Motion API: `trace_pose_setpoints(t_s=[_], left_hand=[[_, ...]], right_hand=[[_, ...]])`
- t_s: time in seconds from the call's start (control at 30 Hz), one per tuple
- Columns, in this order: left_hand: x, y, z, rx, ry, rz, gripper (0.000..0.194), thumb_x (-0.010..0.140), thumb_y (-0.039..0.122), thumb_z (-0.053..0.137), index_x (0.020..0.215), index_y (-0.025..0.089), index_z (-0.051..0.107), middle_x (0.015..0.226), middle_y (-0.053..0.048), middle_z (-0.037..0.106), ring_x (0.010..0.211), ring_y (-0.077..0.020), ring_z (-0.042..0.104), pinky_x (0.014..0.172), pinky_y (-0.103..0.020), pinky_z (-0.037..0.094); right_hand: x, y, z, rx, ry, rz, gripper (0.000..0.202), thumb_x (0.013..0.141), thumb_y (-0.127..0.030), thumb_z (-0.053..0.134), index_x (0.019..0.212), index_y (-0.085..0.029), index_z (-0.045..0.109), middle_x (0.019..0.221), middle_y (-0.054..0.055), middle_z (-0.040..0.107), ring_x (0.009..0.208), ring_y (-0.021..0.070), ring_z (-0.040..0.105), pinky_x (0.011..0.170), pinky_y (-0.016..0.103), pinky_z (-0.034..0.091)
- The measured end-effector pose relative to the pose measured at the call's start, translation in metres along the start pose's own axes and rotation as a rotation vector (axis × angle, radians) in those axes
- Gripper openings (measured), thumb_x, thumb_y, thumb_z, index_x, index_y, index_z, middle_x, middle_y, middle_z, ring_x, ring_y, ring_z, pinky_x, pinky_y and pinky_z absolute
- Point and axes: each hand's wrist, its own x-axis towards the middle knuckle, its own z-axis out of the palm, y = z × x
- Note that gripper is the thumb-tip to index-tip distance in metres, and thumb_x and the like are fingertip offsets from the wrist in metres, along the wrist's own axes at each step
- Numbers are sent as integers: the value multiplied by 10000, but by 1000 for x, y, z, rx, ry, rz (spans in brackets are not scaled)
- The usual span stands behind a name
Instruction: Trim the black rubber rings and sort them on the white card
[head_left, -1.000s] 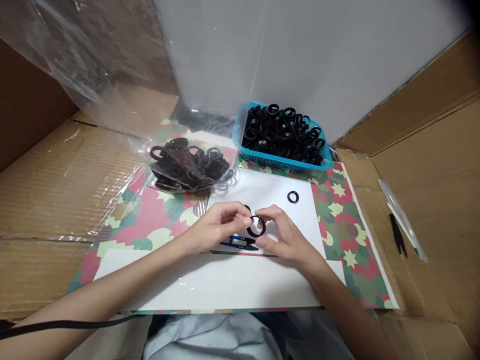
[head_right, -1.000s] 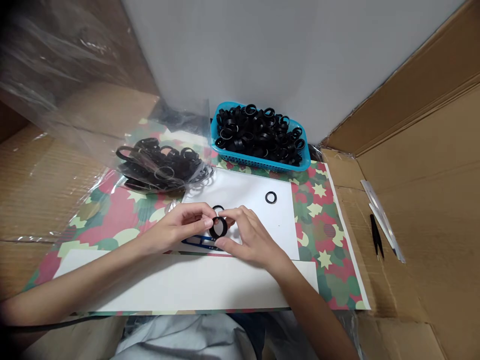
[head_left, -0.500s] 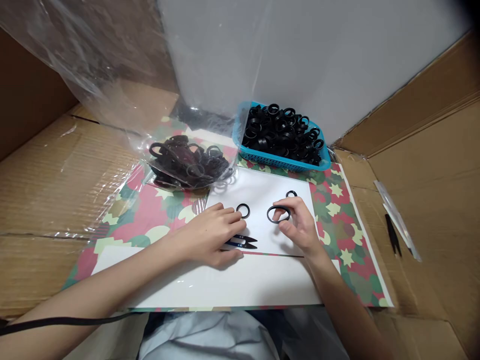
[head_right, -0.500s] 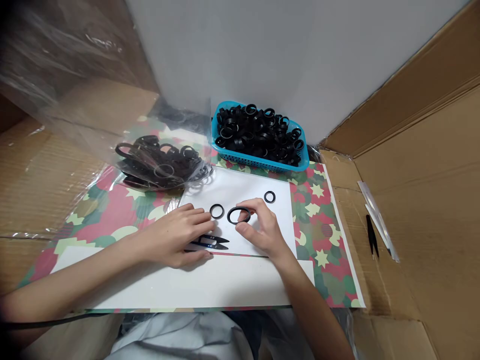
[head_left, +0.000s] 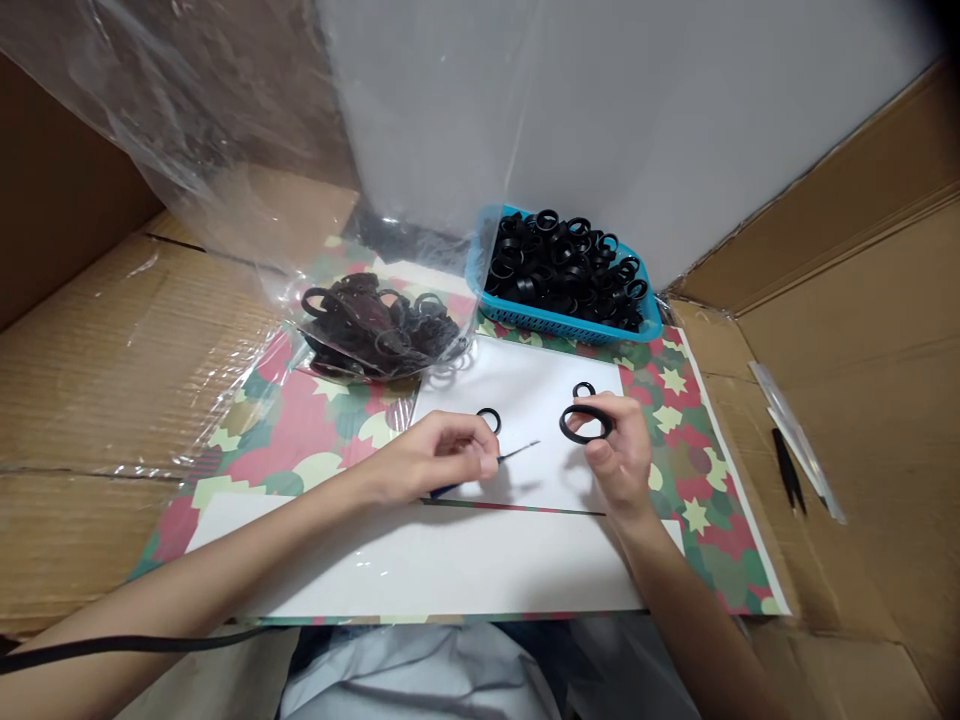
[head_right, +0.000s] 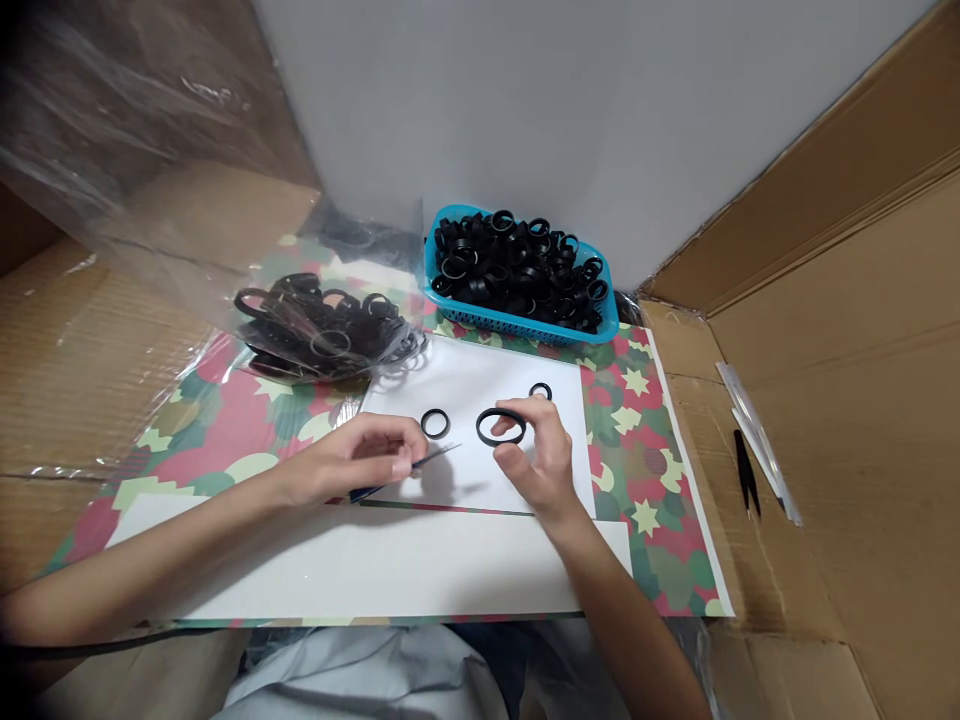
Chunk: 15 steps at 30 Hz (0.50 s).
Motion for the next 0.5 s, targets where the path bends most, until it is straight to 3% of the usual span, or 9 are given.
trace_pose_setpoints(t_s=[0.13,0.27,0.37,0.5], left_hand=[[0,4,3,-388,93,-68,256,677,396,568,685,143,531,625,-18,511,581,-121,462,535,-237,358],[-1,5,3,-467,87,-142,265,686,402,565,665,139,536,535,5,463,466,-79,345,459,-223,281],[-3,7,2,-253,96,-104,336,789,427,494,792,115,620,570,-6,510,469,-79,367,455,-218,281],[-9,9,3,376,247,247,252,844,334,506,878,123,640,672,-26,581,604,-113,495,535,-220,356]], right_hand=[[-1,-3,1,-74,-25,-105,287,871,-469,474,1047,-249,526,737,23,556,693,196,533,627,364,435],[-2,-5,6,-196,-102,-221,273,880,-418,479,1091,-248,515,748,31,578,710,201,506,649,372,411],[-3,-6,10,-243,-126,-285,278,886,-394,479,1115,-238,504,730,31,579,687,196,501,632,361,399],[-5,-7,13,-297,-107,-351,310,881,-404,480,1145,-241,483,749,39,592,685,200,514,614,358,401]])
